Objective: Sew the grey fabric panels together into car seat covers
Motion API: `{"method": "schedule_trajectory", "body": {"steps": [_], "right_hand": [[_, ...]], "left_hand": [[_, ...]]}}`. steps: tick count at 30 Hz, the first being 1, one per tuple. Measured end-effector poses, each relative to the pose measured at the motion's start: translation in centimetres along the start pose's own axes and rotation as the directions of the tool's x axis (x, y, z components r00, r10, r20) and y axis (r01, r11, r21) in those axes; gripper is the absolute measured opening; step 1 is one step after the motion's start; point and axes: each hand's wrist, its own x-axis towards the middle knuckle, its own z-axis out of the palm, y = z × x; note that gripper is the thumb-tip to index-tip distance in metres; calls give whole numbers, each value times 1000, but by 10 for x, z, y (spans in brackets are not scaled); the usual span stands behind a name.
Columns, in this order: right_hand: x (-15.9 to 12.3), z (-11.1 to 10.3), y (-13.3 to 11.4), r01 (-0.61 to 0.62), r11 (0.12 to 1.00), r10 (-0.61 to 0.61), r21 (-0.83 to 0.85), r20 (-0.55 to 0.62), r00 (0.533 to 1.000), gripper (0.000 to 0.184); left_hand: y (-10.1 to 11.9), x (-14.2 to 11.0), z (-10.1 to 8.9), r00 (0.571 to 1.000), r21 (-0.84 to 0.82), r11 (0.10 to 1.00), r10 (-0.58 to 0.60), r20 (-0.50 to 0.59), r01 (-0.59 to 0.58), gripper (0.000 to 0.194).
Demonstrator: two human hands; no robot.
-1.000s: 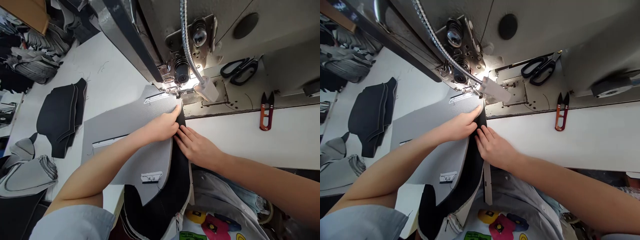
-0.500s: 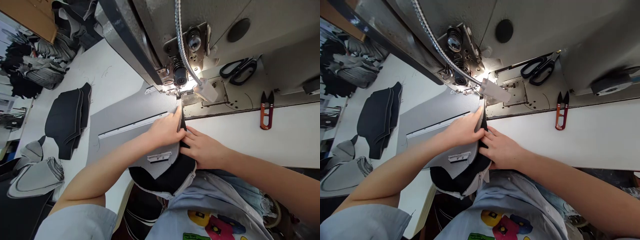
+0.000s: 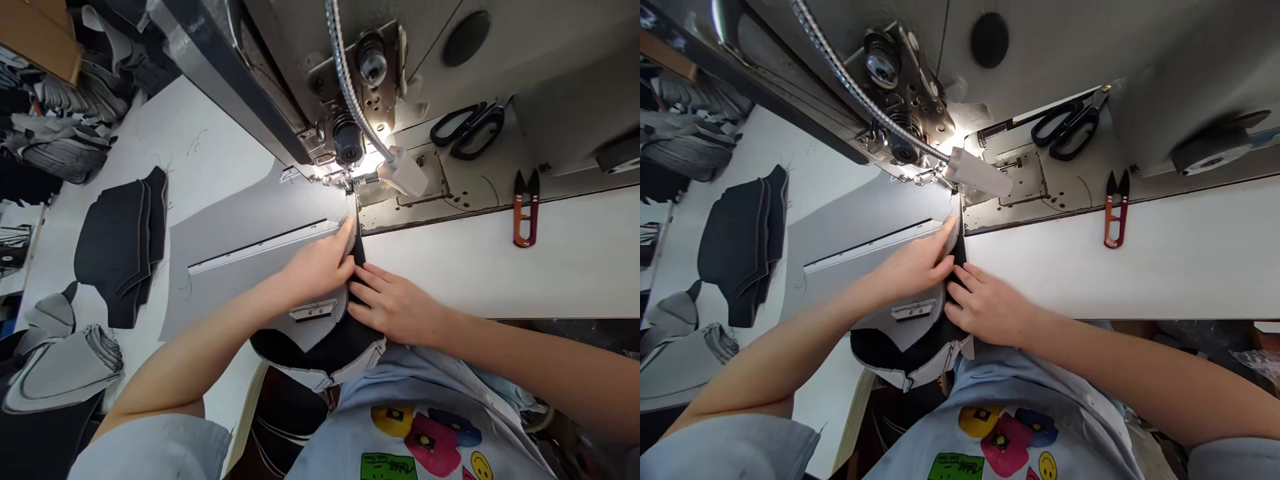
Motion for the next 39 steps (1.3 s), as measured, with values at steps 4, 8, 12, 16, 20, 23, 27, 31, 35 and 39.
{"method": "schedule_trajectory", "body": {"steps": [4, 8, 12, 16, 20, 23, 27, 31, 35, 39], "right_hand": [[-4, -4, -1, 4, 1000, -6, 18, 79, 997, 25], [-8, -5, 0, 28, 1000, -30, 12, 131, 991, 37], [-7, -8, 11, 30, 998, -37, 46, 148, 988, 39], [-3, -12, 26, -3, 998, -8, 60, 186, 983, 45], [0, -15, 33, -27, 996, 7, 86, 229, 973, 44], [0, -16, 34, -47, 994, 22, 100, 230, 973, 41], [-1, -15, 33, -44, 995, 23, 89, 222, 975, 38], [-1, -11, 32, -53, 995, 33, 87, 211, 977, 44], [-1, -18, 33, -44, 997, 31, 68, 186, 982, 38], [-4, -35, 38, 13, 999, -19, 36, 168, 986, 36]], "left_hand": [[10, -2, 8, 1000, 29, 999, -18, 25, 17, 74], [5, 2, 3, 999, -70, 997, 19, 34, -17, 73], [1, 12, -2, 1000, -54, 998, 11, 2, -11, 72], [3, 23, -5, 998, 12, 1000, -13, -68, 14, 73], [-1, 25, -2, 972, -6, 997, 68, -227, -71, 59], [-12, 25, 5, 919, 69, 978, 210, -333, -199, 53], [-33, 36, 4, 930, 193, 981, 59, -362, 13, 62], [-42, 42, -15, 835, 160, 942, -172, -522, 294, 61], [-34, 38, -27, 859, 166, 963, -103, -501, 213, 49], [-46, 63, -33, 904, 142, 985, -33, -426, 103, 46]]}}
